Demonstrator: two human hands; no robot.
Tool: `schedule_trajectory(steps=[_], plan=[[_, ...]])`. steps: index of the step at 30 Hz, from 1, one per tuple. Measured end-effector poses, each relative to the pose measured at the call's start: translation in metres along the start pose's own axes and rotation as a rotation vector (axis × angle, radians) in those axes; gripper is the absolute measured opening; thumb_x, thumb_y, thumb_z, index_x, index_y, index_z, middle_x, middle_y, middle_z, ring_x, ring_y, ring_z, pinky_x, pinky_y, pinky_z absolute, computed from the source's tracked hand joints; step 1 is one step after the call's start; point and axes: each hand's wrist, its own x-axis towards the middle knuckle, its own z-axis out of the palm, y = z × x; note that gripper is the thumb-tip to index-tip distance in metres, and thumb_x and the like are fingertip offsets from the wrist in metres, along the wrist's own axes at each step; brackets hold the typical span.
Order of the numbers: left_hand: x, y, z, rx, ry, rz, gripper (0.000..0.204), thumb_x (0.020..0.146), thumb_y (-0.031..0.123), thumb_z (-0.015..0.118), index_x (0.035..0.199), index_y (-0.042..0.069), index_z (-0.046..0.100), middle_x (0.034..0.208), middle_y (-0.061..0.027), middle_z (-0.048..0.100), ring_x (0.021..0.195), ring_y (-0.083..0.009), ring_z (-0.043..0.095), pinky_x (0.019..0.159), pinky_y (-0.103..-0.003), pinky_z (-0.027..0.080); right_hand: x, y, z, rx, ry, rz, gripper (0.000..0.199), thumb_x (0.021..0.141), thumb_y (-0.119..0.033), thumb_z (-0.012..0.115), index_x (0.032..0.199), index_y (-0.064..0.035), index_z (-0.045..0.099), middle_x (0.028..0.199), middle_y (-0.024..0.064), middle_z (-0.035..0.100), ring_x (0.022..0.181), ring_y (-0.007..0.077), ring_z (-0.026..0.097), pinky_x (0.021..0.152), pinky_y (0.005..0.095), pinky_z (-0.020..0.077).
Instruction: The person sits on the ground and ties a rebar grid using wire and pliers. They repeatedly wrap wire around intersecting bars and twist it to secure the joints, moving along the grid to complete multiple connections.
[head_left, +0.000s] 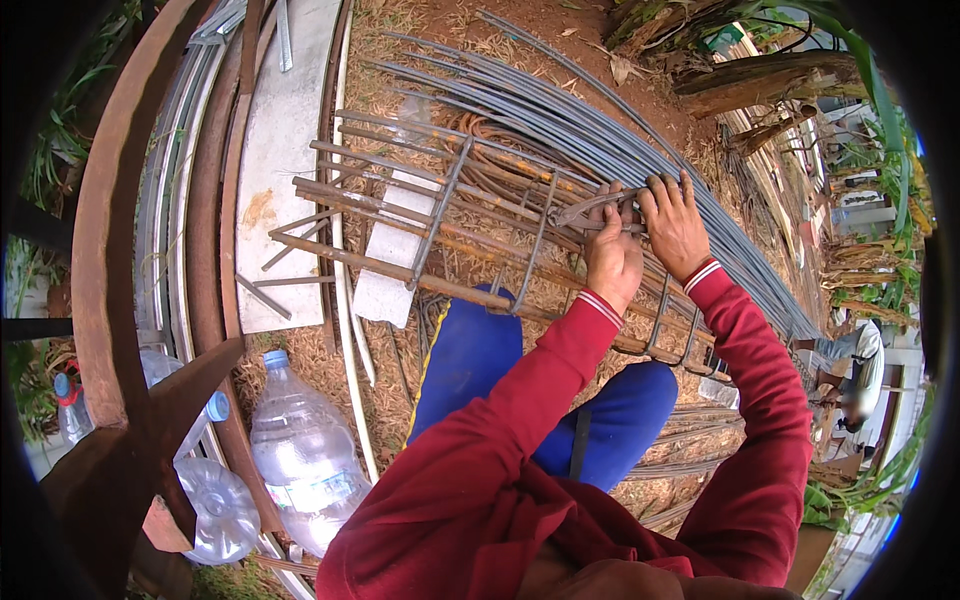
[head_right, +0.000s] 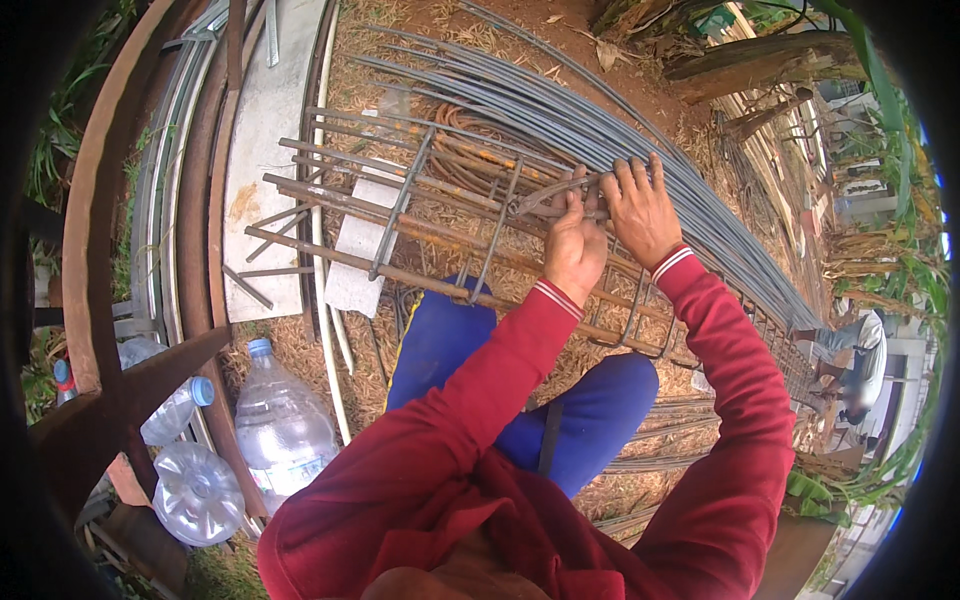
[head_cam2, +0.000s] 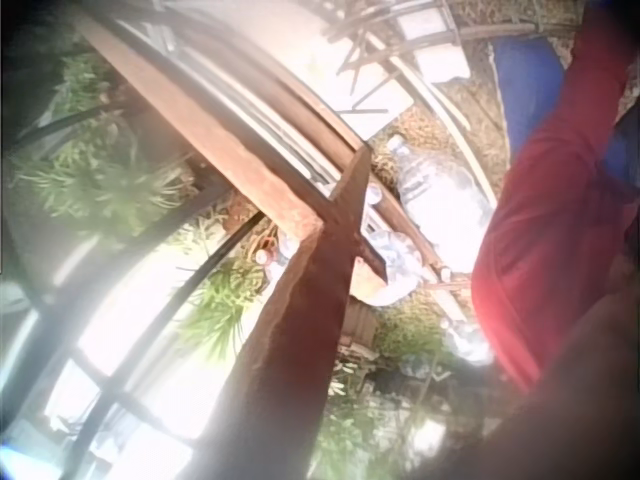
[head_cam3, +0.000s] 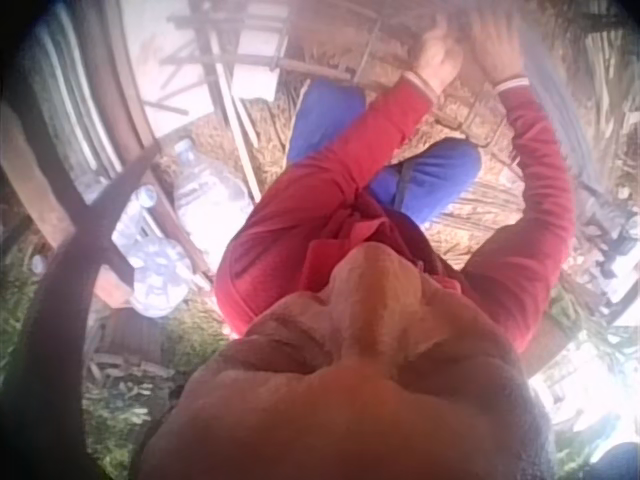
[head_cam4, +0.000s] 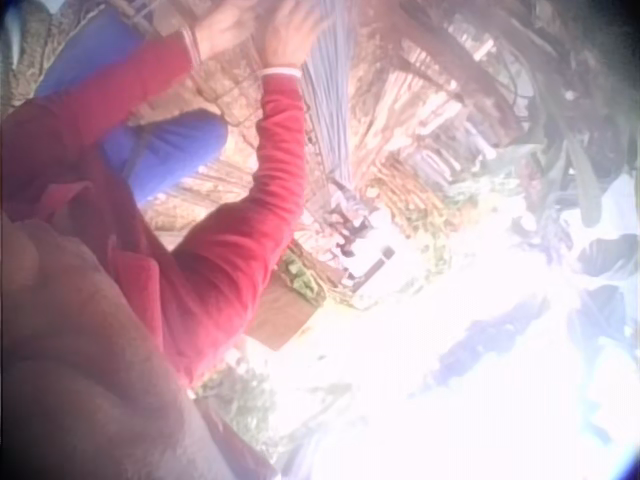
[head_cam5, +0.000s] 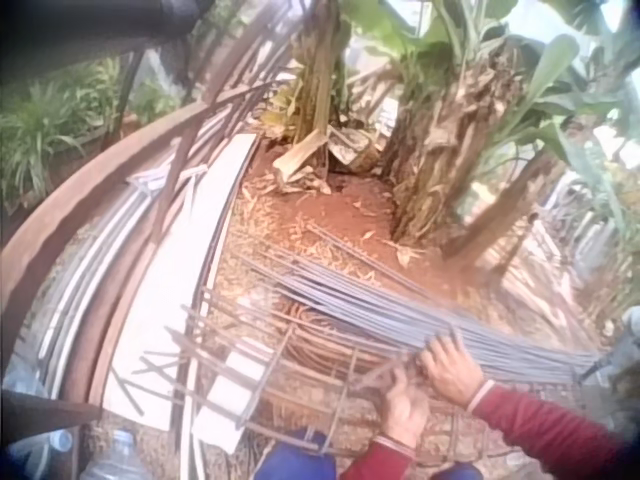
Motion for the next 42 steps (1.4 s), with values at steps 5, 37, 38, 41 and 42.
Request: schedule_trajectory(steps=[5, 37, 38, 41, 42], plan=[[0.002, -0.003, 0.007, -0.006, 0.057, 0.005, 0.036, 0.108, 0.020, 0.038, 0.142, 0.010, 0.044, 0.138, -0.0080, 0.052, 0.127, -0.0213, 0.048, 0.111, -0.040, 0.036, 0.008, 0.006, -0.003, 0.068, -0.088, -0.014, 0.049, 0.072, -0.026, 0.074, 0.112, -0.0067, 0.053, 0.113, 0.0163, 0.056, 0.113, 0.0335, 0.054, 0.110, 0.0533, 0.0344], [0.026, -0.001, 0.040, -0.106, 0.547, 0.005, 0.048, 0.098, 0.056, 0.053, 0.079, 0.012, 0.044, 0.069, 0.0029, 0.041, 0.066, -0.0128, 0.040, 0.068, -0.027, 0.039, -0.001, 0.001, -0.008, 0.100, -0.292, 0.106, 0.020, 0.085, -0.016, 0.060, 0.102, -0.0059, 0.062, 0.083, 0.0119, 0.066, 0.080, 0.0273, 0.067, 0.070, 0.0390, 0.0533], [0.025, -0.001, 0.040, -0.079, 0.524, 0.012, 0.047, 0.097, 0.056, 0.054, 0.082, 0.012, 0.046, 0.071, 0.0028, 0.043, 0.067, -0.0129, 0.042, 0.069, -0.027, 0.040, 0.000, 0.001, -0.008, 0.125, -0.265, 0.116, 0.020, 0.085, -0.016, 0.059, 0.101, -0.0054, 0.062, 0.084, 0.0133, 0.066, 0.081, 0.0284, 0.067, 0.070, 0.0401, 0.0535], [0.019, 0.000, 0.039, 0.023, 0.498, -0.020, 0.045, 0.095, 0.057, 0.059, 0.091, 0.012, 0.050, 0.077, 0.0024, 0.048, 0.072, -0.0132, 0.048, 0.073, -0.029, 0.043, 0.002, 0.000, -0.016, 0.218, -0.455, 0.180, 0.019, 0.084, -0.017, 0.061, 0.097, -0.0032, 0.064, 0.085, 0.0179, 0.068, 0.083, 0.0298, 0.069, 0.071, 0.0419, 0.0550], [0.011, 0.003, 0.035, 0.066, 0.452, -0.033, 0.045, 0.093, 0.057, 0.061, 0.093, 0.013, 0.050, 0.079, 0.0023, 0.049, 0.074, -0.0134, 0.050, 0.075, -0.029, 0.044, 0.004, 0.001, -0.020, 0.245, -0.541, 0.203, 0.020, 0.083, -0.018, 0.064, 0.094, -0.0021, 0.066, 0.086, 0.0197, 0.069, 0.084, 0.0290, 0.070, 0.071, 0.0414, 0.0560]])
